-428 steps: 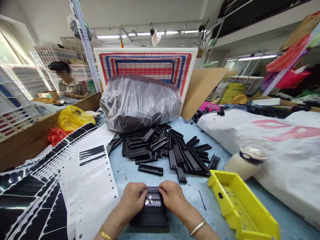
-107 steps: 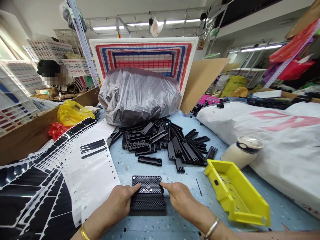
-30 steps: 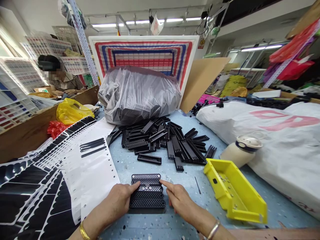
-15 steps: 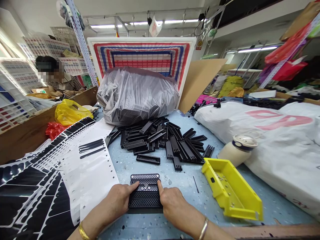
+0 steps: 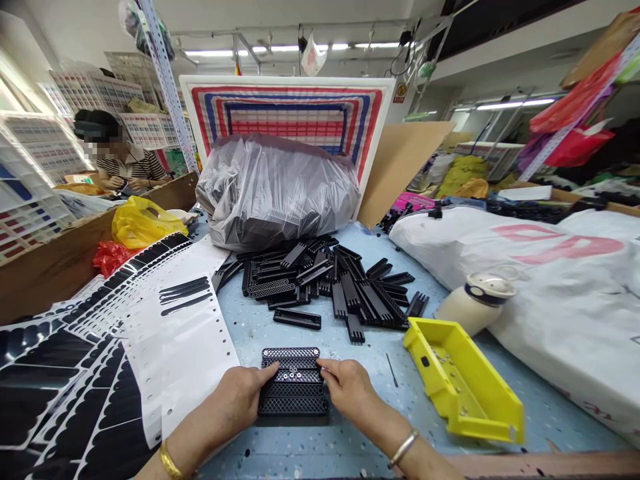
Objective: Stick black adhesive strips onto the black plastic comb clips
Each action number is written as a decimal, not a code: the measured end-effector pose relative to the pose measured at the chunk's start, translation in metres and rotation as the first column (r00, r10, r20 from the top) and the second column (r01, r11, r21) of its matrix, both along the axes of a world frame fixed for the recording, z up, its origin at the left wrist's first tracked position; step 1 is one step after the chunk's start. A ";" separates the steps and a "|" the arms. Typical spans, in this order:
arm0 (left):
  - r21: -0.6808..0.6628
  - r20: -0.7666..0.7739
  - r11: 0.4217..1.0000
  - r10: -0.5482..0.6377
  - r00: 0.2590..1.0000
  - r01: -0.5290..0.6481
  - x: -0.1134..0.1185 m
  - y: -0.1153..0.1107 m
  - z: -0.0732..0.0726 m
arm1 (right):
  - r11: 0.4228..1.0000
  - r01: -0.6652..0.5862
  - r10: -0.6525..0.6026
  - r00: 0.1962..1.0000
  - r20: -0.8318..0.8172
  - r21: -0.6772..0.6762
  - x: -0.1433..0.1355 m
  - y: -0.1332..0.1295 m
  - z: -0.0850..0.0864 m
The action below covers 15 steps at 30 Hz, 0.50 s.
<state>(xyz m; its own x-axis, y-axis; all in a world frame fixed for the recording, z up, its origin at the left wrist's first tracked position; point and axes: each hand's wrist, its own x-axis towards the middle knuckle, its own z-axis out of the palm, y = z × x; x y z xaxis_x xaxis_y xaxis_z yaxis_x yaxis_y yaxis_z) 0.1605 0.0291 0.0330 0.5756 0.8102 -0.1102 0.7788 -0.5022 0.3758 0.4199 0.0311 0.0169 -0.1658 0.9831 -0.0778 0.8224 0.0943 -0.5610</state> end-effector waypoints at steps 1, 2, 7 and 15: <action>0.004 0.004 1.000 0.001 1.000 -0.001 0.000 0.000 0.000 | 1.000 0.010 -0.010 1.000 -0.003 0.006 0.000 0.001 0.000; 0.006 0.004 1.000 0.001 1.000 -0.001 0.000 0.000 0.000 | 1.000 0.022 -0.022 1.000 -0.009 0.010 0.000 0.003 -0.001; 0.011 0.001 1.000 -0.005 1.000 0.005 0.001 0.001 0.000 | 0.994 0.105 -0.105 0.992 -0.066 0.002 -0.003 0.015 -0.004; -0.007 0.035 1.000 -0.003 0.999 0.003 0.000 0.000 0.004 | 0.960 0.204 -0.257 0.916 -0.309 -0.193 -0.007 0.025 -0.006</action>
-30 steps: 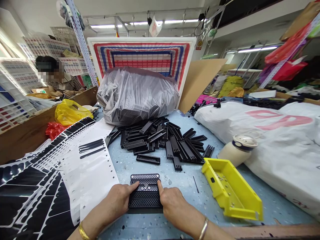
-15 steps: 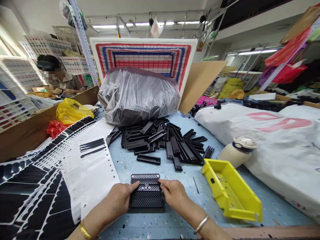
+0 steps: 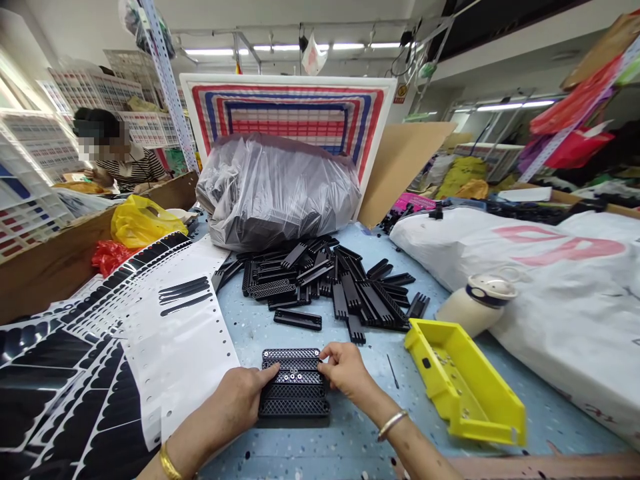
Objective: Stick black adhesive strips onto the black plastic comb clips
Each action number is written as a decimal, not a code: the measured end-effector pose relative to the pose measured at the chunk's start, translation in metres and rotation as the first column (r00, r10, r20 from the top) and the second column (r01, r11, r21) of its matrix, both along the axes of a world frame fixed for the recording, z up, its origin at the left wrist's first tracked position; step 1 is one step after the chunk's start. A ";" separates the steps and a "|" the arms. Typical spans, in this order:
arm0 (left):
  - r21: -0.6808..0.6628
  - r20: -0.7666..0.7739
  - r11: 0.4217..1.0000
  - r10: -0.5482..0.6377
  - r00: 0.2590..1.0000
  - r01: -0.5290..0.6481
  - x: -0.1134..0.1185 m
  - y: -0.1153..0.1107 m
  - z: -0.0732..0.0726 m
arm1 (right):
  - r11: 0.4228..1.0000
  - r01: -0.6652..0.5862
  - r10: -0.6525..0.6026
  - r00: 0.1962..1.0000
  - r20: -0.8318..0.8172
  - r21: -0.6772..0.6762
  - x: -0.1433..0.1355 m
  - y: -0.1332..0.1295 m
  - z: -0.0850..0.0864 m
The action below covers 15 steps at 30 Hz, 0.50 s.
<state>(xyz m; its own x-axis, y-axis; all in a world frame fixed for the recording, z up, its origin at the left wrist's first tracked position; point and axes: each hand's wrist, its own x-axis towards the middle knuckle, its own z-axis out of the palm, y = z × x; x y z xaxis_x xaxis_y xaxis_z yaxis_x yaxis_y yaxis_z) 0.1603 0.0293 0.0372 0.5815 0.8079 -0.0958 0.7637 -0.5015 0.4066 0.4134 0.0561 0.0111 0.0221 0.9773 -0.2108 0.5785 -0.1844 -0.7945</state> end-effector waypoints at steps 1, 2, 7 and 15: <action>-0.001 -0.006 1.000 0.001 1.000 -0.001 0.000 0.000 0.001 | 1.000 0.005 -0.006 1.000 -0.031 -0.010 0.001 0.000 0.002; -0.004 -0.013 1.000 0.002 1.000 -0.002 0.001 0.000 0.001 | 1.000 0.010 -0.011 0.998 -0.058 -0.019 0.003 -0.001 0.003; -0.024 -0.038 1.000 0.003 0.999 -0.004 0.002 0.000 0.006 | 0.997 0.041 -0.050 0.990 -0.134 -0.067 0.010 -0.003 0.007; -0.016 -0.021 1.000 0.005 1.000 -0.005 0.002 -0.001 0.006 | 0.989 0.048 -0.071 0.983 -0.169 -0.139 0.004 0.000 0.000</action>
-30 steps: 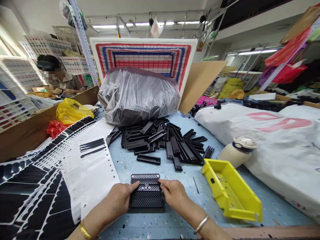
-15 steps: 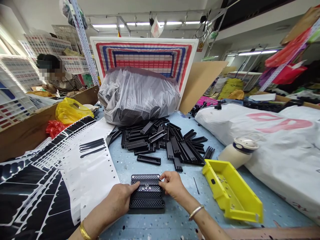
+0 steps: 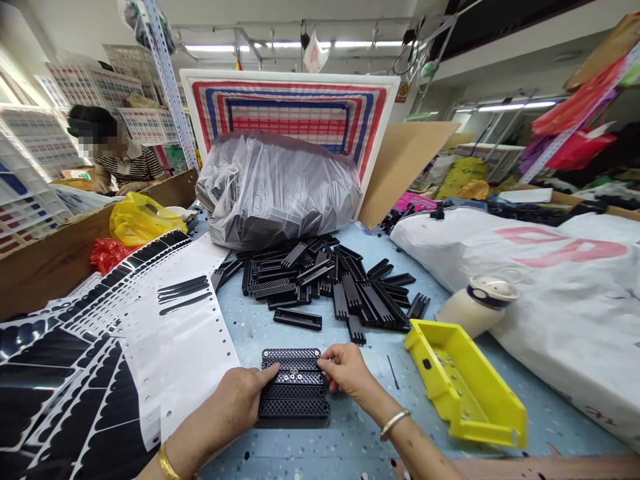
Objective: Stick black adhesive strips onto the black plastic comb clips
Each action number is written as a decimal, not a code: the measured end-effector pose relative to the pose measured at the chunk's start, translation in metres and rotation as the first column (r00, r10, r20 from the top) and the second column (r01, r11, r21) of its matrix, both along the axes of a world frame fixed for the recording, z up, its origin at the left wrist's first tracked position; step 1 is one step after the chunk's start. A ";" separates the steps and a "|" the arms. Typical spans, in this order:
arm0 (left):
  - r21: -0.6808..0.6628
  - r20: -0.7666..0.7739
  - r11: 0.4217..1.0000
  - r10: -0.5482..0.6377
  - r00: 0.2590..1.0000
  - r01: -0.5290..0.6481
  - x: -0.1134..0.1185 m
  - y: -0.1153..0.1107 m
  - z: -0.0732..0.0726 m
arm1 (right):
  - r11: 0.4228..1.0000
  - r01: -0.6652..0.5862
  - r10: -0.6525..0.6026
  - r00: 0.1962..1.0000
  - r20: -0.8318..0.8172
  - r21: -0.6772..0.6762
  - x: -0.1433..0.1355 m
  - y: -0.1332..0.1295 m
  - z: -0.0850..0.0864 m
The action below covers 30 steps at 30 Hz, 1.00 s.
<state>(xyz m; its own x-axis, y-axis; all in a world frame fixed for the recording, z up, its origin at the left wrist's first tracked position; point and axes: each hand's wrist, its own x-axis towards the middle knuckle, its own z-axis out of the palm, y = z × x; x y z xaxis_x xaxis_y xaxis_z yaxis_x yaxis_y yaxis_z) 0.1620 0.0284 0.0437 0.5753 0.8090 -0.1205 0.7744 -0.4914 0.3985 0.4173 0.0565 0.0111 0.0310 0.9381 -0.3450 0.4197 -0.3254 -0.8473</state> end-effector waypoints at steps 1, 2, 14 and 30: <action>0.005 -0.003 1.000 0.000 1.000 0.000 0.000 0.000 -0.001 | 1.000 0.001 -0.001 1.000 -0.003 -0.005 -0.001 0.000 -0.001; 0.008 -0.006 1.000 0.000 1.000 0.000 -0.001 0.000 -0.002 | 1.000 0.003 -0.003 1.000 -0.006 -0.009 -0.002 0.000 -0.002; -0.004 0.045 0.999 0.032 0.998 -0.032 -0.001 0.001 -0.003 | 1.000 0.008 -0.008 0.999 -0.040 -0.007 0.002 -0.004 0.003; -0.029 -0.034 0.995 0.098 0.995 -0.099 -0.017 -0.003 -0.005 | 0.996 -0.062 0.060 0.998 0.026 0.069 0.002 -0.004 -0.009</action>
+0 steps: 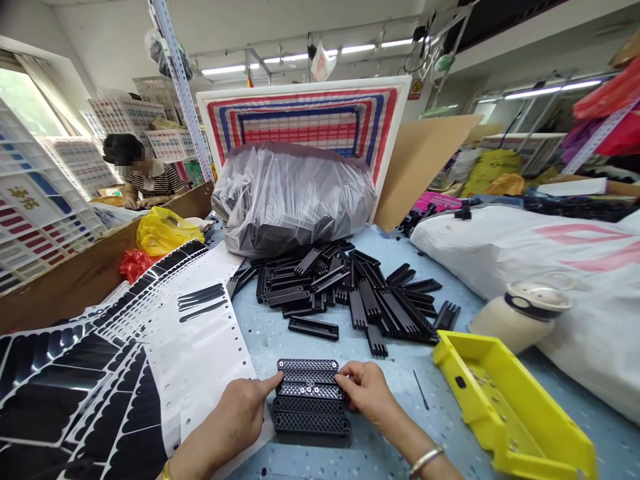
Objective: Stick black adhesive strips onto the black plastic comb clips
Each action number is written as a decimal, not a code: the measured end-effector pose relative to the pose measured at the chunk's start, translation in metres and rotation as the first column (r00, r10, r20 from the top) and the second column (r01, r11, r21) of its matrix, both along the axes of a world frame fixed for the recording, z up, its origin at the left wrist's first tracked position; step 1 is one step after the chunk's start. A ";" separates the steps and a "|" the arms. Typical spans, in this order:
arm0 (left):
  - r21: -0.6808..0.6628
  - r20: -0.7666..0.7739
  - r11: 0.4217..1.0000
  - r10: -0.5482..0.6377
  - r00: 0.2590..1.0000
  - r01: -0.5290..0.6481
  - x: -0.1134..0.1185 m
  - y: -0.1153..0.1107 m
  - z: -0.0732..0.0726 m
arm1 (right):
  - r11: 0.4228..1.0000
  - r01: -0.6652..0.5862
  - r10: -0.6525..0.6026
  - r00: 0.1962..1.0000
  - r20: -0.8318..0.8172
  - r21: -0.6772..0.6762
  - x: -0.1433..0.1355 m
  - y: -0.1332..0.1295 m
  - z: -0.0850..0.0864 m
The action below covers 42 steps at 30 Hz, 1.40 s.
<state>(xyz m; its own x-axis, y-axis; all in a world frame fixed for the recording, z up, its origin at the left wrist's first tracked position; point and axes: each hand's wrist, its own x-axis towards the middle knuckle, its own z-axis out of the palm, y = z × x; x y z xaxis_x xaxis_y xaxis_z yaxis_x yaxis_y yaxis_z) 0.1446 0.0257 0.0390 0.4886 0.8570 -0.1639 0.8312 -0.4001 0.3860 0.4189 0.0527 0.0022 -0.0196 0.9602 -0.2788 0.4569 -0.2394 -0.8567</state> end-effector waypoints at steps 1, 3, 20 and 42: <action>-0.006 0.024 1.000 0.010 1.000 -0.010 -0.001 0.000 -0.001 | 1.000 0.000 0.000 1.000 0.002 0.001 0.000 0.000 0.000; -0.018 0.093 0.999 0.029 0.995 -0.027 -0.003 0.001 -0.003 | 1.000 -0.001 0.001 1.000 0.003 0.003 0.000 0.000 0.000; -0.344 0.521 0.937 0.243 0.818 -0.059 -0.005 0.004 -0.014 | 1.000 -0.004 0.005 1.000 -0.024 0.003 0.000 -0.001 -0.002; -0.009 0.325 0.992 0.120 0.938 -0.124 -0.006 -0.001 -0.021 | 1.000 -0.001 0.002 0.999 -0.033 0.020 0.000 -0.001 -0.003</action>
